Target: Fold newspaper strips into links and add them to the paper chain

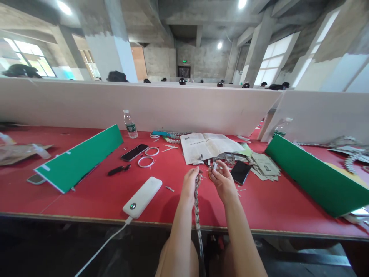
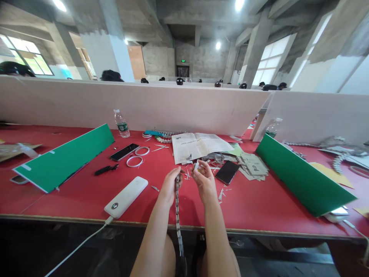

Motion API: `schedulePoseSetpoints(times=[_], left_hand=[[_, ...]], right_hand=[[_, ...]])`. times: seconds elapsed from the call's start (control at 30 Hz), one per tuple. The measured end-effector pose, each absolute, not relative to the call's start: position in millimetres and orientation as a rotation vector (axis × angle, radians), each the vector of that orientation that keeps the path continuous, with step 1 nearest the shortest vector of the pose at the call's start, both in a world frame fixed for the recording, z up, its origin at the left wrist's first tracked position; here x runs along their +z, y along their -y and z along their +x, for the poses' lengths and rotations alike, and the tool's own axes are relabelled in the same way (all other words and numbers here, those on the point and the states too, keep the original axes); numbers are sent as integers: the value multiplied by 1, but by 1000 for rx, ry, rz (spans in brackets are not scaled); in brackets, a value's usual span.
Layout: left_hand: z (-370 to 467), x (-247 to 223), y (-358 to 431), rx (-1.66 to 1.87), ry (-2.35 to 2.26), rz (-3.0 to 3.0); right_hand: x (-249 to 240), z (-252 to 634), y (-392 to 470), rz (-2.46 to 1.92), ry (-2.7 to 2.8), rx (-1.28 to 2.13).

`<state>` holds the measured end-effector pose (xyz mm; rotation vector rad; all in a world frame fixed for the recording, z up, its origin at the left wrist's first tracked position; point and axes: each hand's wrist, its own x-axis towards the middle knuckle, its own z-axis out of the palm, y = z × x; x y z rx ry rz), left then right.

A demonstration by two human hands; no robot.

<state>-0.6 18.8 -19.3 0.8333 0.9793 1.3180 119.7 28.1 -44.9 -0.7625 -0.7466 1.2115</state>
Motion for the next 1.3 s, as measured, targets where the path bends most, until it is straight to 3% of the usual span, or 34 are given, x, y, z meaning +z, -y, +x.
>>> schedulePoseSetpoints(times=[0.2,0.5,0.77,1.0,1.3], left_hand=[[-3,-17,-16,1278,-955,928],[3,-22,-13,1424,-1004,1126],[5,-22,-15,1500,-1022,959],[-2,-14,-11,1322,-902,869],[-16,-5,-9,1293,-465,492]], right_hand=[[-40,107,-15,-764,863,1332],[-46,101,-1,-850,909,1073],[-46,89,4,-935,944,963],[-41,89,7,-924,1062,1024],[-41,97,7,-683,578,1407]])
